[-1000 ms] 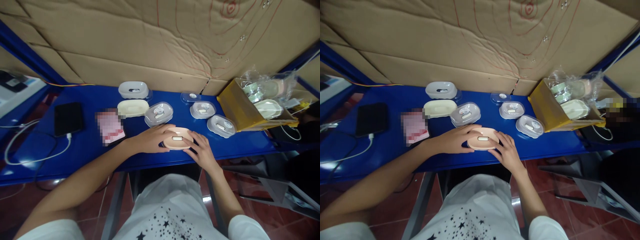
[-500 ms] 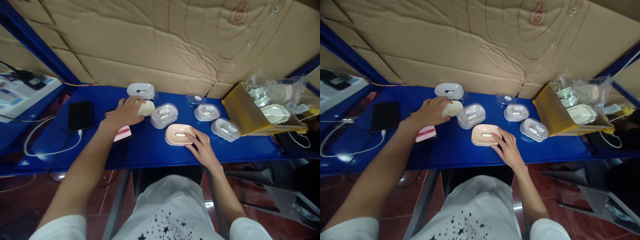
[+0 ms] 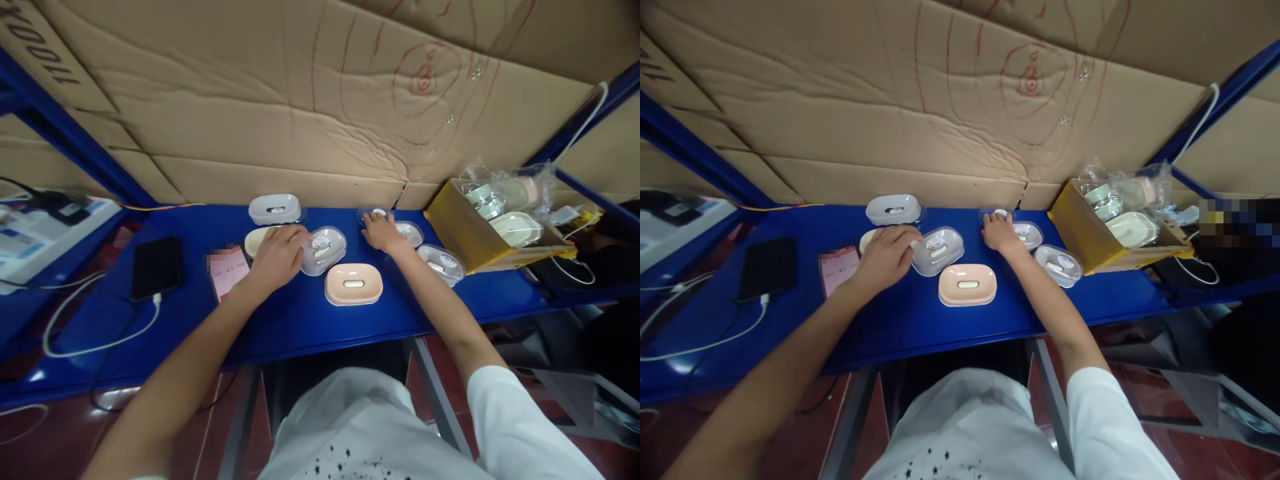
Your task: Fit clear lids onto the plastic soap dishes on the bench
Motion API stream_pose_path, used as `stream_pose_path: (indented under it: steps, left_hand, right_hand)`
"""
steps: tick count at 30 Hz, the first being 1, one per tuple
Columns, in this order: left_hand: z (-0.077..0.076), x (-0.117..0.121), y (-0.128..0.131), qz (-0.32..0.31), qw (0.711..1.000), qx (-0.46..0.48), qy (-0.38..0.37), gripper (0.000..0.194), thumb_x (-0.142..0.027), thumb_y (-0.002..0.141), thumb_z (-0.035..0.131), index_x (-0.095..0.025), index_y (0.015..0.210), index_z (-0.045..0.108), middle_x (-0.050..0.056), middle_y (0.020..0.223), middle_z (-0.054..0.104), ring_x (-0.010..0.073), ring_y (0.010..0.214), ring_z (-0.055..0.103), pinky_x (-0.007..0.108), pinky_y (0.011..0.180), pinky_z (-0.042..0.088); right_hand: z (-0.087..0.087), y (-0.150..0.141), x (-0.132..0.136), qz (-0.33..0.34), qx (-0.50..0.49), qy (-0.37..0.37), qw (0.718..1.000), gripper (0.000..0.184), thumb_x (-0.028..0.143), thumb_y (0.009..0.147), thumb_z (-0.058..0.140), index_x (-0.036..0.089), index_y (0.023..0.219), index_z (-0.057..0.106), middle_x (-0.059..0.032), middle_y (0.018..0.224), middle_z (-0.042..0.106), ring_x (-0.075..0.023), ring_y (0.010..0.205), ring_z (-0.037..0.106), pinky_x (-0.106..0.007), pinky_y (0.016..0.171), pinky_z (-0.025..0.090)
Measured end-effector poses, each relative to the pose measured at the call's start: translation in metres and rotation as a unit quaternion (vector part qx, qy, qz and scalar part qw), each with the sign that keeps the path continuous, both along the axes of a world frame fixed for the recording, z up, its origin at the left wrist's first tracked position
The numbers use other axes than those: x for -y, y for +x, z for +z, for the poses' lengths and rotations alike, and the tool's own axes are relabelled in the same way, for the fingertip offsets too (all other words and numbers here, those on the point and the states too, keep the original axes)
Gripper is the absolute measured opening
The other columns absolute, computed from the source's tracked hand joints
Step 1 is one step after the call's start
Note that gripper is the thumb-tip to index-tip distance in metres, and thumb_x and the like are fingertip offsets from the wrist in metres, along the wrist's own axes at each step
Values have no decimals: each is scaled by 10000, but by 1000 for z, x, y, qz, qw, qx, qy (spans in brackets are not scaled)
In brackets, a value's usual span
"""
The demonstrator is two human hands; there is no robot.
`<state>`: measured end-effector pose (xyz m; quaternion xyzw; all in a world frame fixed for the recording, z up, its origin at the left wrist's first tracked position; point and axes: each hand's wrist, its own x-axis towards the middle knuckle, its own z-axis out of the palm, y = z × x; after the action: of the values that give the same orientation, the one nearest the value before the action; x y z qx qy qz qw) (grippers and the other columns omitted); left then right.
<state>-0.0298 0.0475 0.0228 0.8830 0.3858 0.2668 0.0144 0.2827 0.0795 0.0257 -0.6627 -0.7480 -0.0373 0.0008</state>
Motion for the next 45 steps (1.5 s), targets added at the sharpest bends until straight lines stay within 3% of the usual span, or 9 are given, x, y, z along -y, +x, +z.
stream_pose_path:
  steps: [5,9,16,21,24,28,33,39,45]
  left_hand:
    - [-3,18,11,-113,993,10,17,301,-191,1038,490,-235,1176,754,108,1276,778,293,1214,718,475,1061,518]
    - [-11,34,24,-225,974,-8,6,222,-331,1048,621,-232,1189,762,97,1258,781,278,1185,721,439,1084,519]
    - [-27,31,25,-257,965,-45,16,350,-505,957,843,-207,1131,790,114,1367,789,340,1300,673,531,1210,403]
    - [-29,25,25,-249,968,-18,-3,425,-582,923,868,-215,1129,811,119,1326,796,341,1288,678,568,1239,368]
    - [-25,24,23,-232,973,-1,-1,551,-593,915,875,-202,1290,775,165,1400,741,377,1305,673,607,1223,412]
    - [-19,26,20,-230,973,26,6,675,-481,926,900,-205,1491,656,213,1586,593,410,1457,595,601,1224,494]
    - [-19,36,21,-283,959,8,-15,783,-395,886,950,-279,1567,583,207,1685,481,418,1506,576,592,1184,581]
    - [-20,36,19,-270,962,7,-35,690,-329,924,915,-247,1530,596,175,1614,549,362,1454,635,519,1181,607]
    - [-20,37,17,-267,963,-10,-20,659,-365,930,911,-236,1506,618,201,1611,540,397,1489,595,589,1201,582]
  right_hand:
    - [-8,-3,-11,72,-11,-38,997,748,421,998,777,260,1677,508,-227,1724,487,-415,1555,489,-649,1259,317]
    - [-2,9,-23,84,-32,-73,993,994,567,859,911,253,1696,476,-264,1726,468,-469,1555,478,-676,1232,337]
    - [-8,19,-19,111,-66,-65,989,888,574,883,864,271,1644,520,-194,1569,586,-414,1503,513,-647,1259,311]
    - [-2,23,-20,127,-91,-75,985,839,572,857,889,254,1562,563,-197,1635,512,-427,1452,569,-643,1188,427]
    - [0,28,2,147,-127,19,981,735,571,926,832,234,1527,578,-208,1630,534,-469,1481,543,-684,1189,426]
    - [-8,42,69,170,-249,151,941,682,668,932,821,263,1432,594,-180,1516,598,-420,1472,561,-631,1197,485]
    - [-24,40,144,191,-325,130,917,520,591,942,857,302,1308,627,-140,1450,649,-367,1394,644,-584,1167,554]
    - [-40,24,161,194,-367,118,902,479,530,952,865,319,1318,640,-131,1530,619,-367,1463,621,-597,1204,559]
    - [-54,21,164,198,-373,76,903,616,508,947,874,345,1462,577,-131,1711,467,-380,1643,438,-660,1322,446]
